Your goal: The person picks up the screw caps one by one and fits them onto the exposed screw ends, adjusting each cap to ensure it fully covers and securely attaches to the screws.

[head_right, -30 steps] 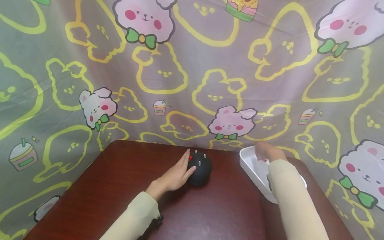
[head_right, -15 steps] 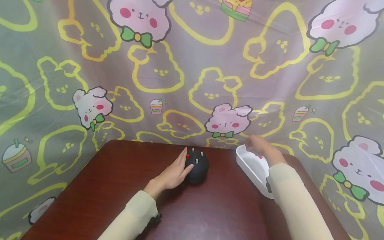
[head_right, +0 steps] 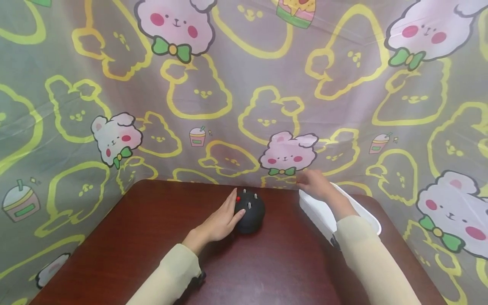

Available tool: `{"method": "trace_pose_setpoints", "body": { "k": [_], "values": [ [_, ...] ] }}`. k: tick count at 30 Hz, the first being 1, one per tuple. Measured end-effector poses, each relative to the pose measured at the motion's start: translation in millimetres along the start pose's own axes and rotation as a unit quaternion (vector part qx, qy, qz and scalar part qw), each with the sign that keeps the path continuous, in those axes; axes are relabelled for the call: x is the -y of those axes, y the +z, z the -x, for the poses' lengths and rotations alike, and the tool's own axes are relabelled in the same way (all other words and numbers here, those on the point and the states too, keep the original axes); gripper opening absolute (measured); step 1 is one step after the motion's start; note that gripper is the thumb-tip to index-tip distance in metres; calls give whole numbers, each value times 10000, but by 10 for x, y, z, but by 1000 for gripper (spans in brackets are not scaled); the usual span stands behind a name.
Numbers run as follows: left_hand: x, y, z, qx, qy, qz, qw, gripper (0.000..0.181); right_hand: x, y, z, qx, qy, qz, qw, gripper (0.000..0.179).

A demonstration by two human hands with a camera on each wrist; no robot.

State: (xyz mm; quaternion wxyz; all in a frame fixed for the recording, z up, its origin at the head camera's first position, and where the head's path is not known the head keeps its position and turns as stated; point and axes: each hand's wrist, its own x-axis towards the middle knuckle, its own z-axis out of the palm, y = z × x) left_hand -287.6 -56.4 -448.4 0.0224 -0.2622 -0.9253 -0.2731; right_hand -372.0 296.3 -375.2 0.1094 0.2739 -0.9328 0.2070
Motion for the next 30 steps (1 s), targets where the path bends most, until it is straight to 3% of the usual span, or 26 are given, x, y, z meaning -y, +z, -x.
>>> {"method": "trace_pose_setpoints", "body": {
  "k": [11,19,30],
  "values": [
    [26,-8,-7,-25,-29,-66,10000,85,242,140,-86,-567,-487,-114,9971,5],
    [31,26,3,-22,1,35,10000,85,442,213,-128,-694,-823,-382,9934,7],
    [19,11,-11,46,-9,-15,10000,85,677,271,-182,-698,-889,-538,9921,10]
  ]
}}
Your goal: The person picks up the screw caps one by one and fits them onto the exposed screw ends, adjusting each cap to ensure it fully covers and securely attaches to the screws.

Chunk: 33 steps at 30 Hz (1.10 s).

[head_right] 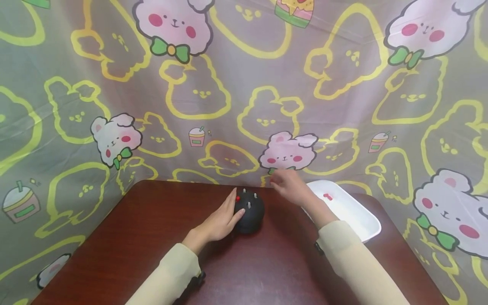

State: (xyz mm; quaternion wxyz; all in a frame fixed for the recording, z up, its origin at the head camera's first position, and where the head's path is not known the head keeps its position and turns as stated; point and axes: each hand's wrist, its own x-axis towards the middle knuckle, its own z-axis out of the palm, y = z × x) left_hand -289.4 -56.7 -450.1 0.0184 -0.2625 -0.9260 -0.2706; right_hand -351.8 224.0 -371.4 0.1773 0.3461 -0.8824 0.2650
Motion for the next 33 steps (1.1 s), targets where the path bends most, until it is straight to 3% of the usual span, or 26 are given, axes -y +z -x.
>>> {"method": "trace_pose_setpoints", "body": {
  "k": [17,33],
  "values": [
    [-3,13,-13,-85,32,2,10000,84,82,181,-75,-407,-468,-245,9978,12],
    [16,33,-28,-121,58,-33,9999,85,221,331,-198,-216,-580,-503,9968,11]
  ]
}}
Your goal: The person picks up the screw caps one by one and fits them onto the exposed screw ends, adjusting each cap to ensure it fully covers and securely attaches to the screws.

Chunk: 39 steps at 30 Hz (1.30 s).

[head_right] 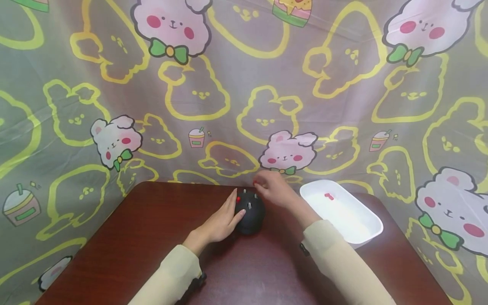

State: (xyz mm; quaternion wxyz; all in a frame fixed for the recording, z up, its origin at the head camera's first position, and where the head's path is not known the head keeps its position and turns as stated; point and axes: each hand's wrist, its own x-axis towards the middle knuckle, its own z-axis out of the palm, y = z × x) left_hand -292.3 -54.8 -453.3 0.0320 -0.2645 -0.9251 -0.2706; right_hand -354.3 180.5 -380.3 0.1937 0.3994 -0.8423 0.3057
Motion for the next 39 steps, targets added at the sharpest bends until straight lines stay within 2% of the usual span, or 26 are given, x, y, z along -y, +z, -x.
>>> {"method": "trace_pose_setpoints", "body": {
  "k": [15,29,35,39],
  "values": [
    [-49,-23,21,170,-181,-45,9997,85,92,139,-60,331,168,113,9992,13],
    [-36,-10,18,105,-131,-57,9998,84,107,221,-98,526,217,21,9984,12],
    [-50,-23,25,90,-154,-33,9998,84,116,221,-108,497,115,-22,9987,11],
    [-51,-20,31,77,-156,12,9998,84,102,238,-97,601,-108,121,9981,8]
  ]
}}
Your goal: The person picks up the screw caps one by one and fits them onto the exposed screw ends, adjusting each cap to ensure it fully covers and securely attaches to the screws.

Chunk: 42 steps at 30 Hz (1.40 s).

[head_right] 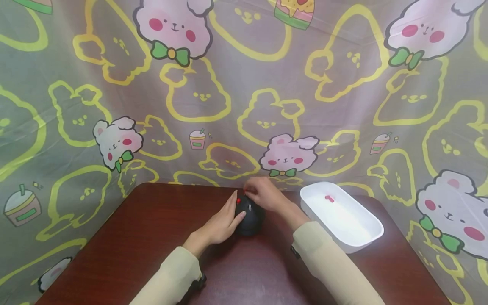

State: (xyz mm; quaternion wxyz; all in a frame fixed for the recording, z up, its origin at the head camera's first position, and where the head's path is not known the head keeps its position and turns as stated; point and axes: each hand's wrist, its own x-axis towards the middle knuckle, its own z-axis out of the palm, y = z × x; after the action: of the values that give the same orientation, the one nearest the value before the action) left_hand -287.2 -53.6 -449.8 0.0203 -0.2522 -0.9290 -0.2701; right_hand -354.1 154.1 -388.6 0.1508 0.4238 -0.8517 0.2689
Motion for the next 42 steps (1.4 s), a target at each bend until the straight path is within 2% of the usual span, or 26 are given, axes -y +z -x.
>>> {"method": "trace_pose_setpoints", "body": {
  "k": [7,19,35,42],
  "values": [
    [-22,-5,16,47,-5,34,10000,84,21,-12,16,213,-158,143,9995,7],
    [-11,-1,14,49,-1,3,10000,84,31,-9,-7,210,-224,116,9995,7],
    [-11,2,-4,43,10,-2,10000,84,50,-69,-2,610,-61,161,9980,18],
    [-10,-4,-3,49,-10,15,10000,85,90,-150,17,749,225,31,9969,23]
  ]
}}
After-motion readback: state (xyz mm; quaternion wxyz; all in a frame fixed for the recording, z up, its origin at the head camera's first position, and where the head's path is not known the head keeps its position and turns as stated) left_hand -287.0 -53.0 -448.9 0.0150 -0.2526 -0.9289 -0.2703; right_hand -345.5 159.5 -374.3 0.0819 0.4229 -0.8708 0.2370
